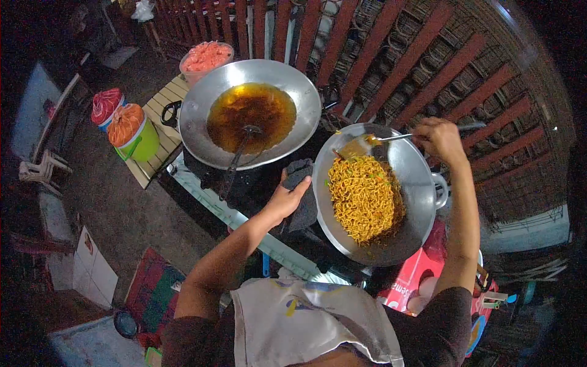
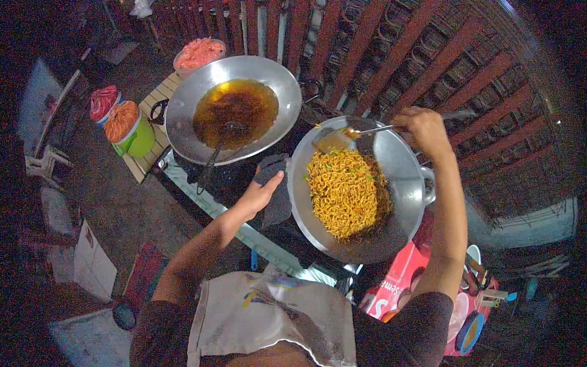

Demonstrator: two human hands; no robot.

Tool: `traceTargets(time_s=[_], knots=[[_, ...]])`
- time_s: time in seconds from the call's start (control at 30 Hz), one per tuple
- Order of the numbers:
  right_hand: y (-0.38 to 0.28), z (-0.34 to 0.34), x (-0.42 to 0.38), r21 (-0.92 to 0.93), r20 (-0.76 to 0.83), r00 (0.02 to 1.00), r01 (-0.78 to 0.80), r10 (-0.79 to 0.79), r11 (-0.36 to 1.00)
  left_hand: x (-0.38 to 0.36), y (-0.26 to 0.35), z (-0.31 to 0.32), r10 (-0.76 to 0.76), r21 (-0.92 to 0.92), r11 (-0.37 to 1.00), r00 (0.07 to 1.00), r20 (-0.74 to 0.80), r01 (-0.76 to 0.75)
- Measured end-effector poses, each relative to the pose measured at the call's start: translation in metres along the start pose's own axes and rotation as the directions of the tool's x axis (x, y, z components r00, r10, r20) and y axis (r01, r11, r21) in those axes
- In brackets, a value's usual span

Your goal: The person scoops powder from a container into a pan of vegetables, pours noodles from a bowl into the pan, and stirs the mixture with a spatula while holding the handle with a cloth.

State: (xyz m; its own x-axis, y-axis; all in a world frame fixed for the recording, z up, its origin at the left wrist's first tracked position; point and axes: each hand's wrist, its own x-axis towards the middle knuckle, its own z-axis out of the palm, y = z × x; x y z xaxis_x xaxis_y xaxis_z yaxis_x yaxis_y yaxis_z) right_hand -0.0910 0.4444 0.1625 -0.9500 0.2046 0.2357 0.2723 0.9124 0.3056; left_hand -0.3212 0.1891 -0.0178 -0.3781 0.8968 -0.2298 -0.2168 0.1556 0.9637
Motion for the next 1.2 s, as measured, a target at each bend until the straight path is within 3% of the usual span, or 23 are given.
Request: traceTargets(time_s=[0.1, 0.13, 0.2, 0.23, 0.33, 0.37, 0.47, 0.53, 0.63, 0.67, 0.73, 0.87, 0.9, 0.97, 1.1, 1.2], knots=[[0.016, -0.015, -0.009, -0.087, 0.154, 0.937, -0.303, 0.314, 0.949, 0.002, -0.007, -0.001, -0.028, -0.017, 0.999, 0.999, 0.032, 0.029], [0.023, -0.011, -0.009, -0.087, 0.156, 0.938, -0.300, 0.310, 0.950, 0.003, -0.009, -0.002, -0.002, -0.026, 1.000, 0.999, 0.048, 0.003], [0.037, 0.006, -0.008, 0.073, 0.133, 0.874, -0.480, 0.468, 0.874, 0.000, -0.005, 0.000, -0.015, -0.025, 1.000, 1.000, 0.027, 0.015], [0.042, 0.015, -0.005, 0.132, 0.194, 0.832, -0.547, 0.519, 0.827, -0.001, -0.003, 0.001, -0.028, -0.021, 0.999, 1.000, 0.010, 0.028], [0.041, 0.045, 0.000, 0.098, 0.264, 0.794, -0.586, 0.547, 0.804, -0.002, -0.002, 0.001, 0.001, -0.007, 1.000, 1.000, 0.017, -0.001], [0.036, 0.051, 0.001, 0.184, 0.264, 0.786, -0.609, 0.558, 0.771, -0.002, -0.002, 0.000, 0.001, -0.006, 1.000, 1.000, 0.017, -0.001], [0.018, 0.064, 0.006, 0.223, 0.190, 0.826, -0.563, 0.531, 0.796, -0.001, -0.005, 0.001, -0.039, -0.040, 0.998, 0.999, 0.006, 0.039], [0.019, 0.058, 0.005, 0.298, 0.213, 0.868, -0.496, 0.449, 0.816, 0.000, -0.006, -0.001, 0.020, -0.015, 1.000, 1.000, 0.023, -0.020], [0.027, 0.030, -0.006, 0.119, 0.198, 0.892, -0.434, 0.406, 0.893, -0.004, 0.001, 0.000, 0.051, 0.035, 0.998, 0.999, 0.012, -0.051], [0.033, 0.025, -0.008, 0.008, 0.275, 0.831, -0.505, 0.483, 0.863, -0.004, -0.001, 0.000, 0.047, 0.035, 0.998, 0.999, 0.014, -0.048], [0.037, 0.022, -0.009, -0.105, 0.262, 0.816, -0.507, 0.516, 0.855, 0.000, -0.006, 0.000, -0.036, -0.036, 0.999, 0.999, 0.025, 0.037], [0.040, 0.076, -0.004, 0.114, 0.182, 0.951, -0.272, 0.249, 0.955, -0.004, -0.002, 0.002, -0.040, -0.050, 0.998, 0.999, -0.007, 0.040], [0.045, 0.105, -0.005, 0.246, 0.036, 0.995, -0.095, 0.089, 0.965, -0.003, -0.004, 0.002, -0.046, -0.037, 0.998, 0.999, 0.000, 0.046], [0.003, 0.070, 0.011, 0.347, 0.197, 0.980, -0.108, 0.041, 0.931, -0.005, -0.001, 0.003, -0.057, -0.038, 0.998, 0.998, -0.010, 0.056], [-0.013, 0.001, -0.013, 0.220, 0.149, 0.973, -0.208, 0.177, 0.953, -0.007, 0.001, 0.002, -0.013, -0.062, 0.998, 1.000, 0.019, 0.014], [0.007, -0.031, -0.052, -0.010, 0.140, 0.906, -0.403, 0.400, 0.915, -0.008, 0.006, 0.004, -0.010, -0.059, 0.998, 1.000, 0.017, 0.011]])
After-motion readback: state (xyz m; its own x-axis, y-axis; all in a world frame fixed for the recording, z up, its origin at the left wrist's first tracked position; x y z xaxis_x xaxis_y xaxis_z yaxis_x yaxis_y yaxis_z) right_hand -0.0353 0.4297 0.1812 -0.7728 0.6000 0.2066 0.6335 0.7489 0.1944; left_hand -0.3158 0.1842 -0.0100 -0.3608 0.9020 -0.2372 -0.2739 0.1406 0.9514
